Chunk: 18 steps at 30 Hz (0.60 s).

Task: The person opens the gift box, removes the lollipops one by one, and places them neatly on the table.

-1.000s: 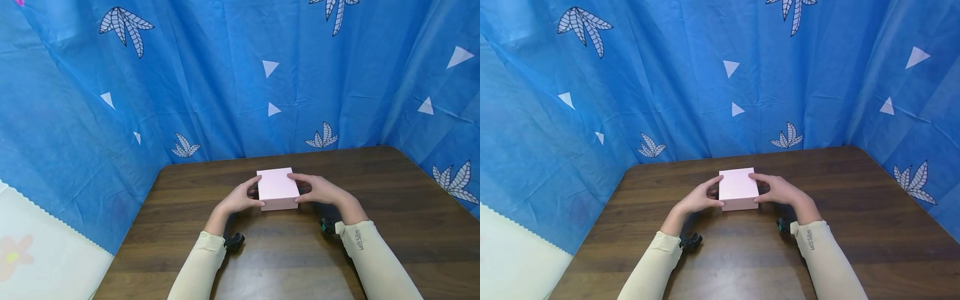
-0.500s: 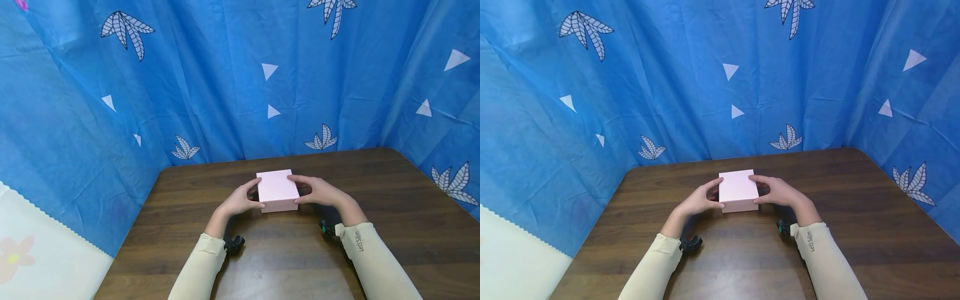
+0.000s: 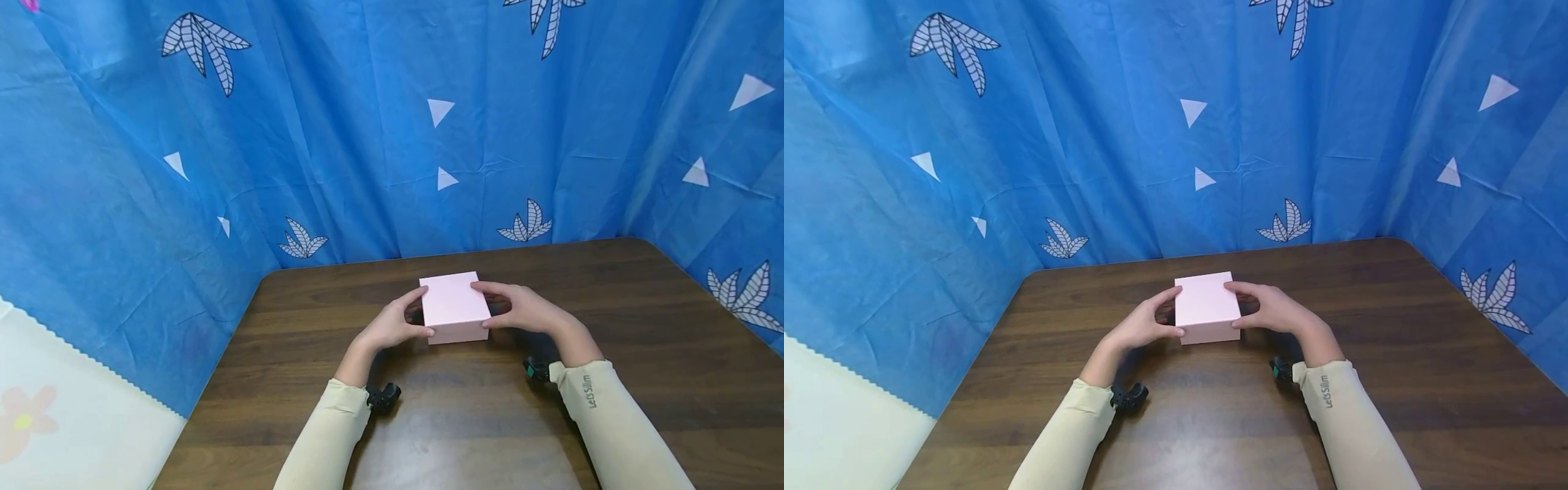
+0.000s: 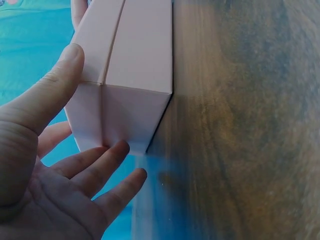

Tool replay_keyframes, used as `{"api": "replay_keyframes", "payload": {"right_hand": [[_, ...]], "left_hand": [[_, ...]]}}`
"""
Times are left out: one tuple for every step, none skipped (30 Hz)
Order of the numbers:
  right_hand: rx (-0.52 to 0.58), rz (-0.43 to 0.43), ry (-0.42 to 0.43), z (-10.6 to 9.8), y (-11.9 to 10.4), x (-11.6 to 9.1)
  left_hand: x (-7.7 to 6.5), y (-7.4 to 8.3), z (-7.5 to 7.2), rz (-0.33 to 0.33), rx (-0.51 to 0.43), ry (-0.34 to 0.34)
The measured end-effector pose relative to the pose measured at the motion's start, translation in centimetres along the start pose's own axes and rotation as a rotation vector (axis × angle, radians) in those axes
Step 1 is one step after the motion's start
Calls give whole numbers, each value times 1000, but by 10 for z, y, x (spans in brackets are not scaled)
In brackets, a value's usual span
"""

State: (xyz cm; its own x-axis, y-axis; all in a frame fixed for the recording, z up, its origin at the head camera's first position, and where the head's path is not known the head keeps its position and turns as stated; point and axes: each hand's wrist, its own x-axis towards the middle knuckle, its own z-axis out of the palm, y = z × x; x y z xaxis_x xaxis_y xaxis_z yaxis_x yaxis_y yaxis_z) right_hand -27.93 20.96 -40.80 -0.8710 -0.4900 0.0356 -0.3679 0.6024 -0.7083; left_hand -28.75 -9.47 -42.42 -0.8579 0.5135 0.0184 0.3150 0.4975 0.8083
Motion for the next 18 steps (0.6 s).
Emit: {"api": "replay_keyframes", "payload": {"right_hand": [[-1,0,1,0,0,0],[1,1,1,0,0,0],[1,3,2,-1,0,0],[0,4,3,-1,0,0],[0,5,4,-1,-1,0],[1,6,5,-2,-1,0],[1,4,6,-2,-1,0],[1,3,8,-2,-1,0],[1,1,10,-2,-2,0],[2,0,11,-2,-2,0],[2,-2,13,-1,-2,0],[2,-1,15,-1,-2,0],[1,0,17,-1,-3,0],[2,1,19,-1,-3,0],[2,1,22,-1,-4,0],[4,3,25,-1,-4,-1],[4,2,30,-1,-5,-1],[4,1,38,-2,-5,-1]], "left_hand": [[0,0,0,0,3,1],[0,1,0,1,5,2],[0,2,0,2,7,4],[0,2,-1,3,6,5],[0,3,-1,3,5,7],[0,3,-2,4,4,10],[0,4,-2,3,2,12],[0,4,-2,5,0,15],[-1,4,-2,3,-1,17],[-1,4,-2,3,-4,18],[-1,4,-2,3,-4,20],[-1,4,-2,3,-4,22],[-1,4,-2,3,-3,24],[-1,4,-3,5,-3,28],[-1,4,-3,7,-6,31],[-1,4,-3,9,-7,34],[-1,5,-4,7,-6,38],[-1,6,-4,8,-5,41]]}}
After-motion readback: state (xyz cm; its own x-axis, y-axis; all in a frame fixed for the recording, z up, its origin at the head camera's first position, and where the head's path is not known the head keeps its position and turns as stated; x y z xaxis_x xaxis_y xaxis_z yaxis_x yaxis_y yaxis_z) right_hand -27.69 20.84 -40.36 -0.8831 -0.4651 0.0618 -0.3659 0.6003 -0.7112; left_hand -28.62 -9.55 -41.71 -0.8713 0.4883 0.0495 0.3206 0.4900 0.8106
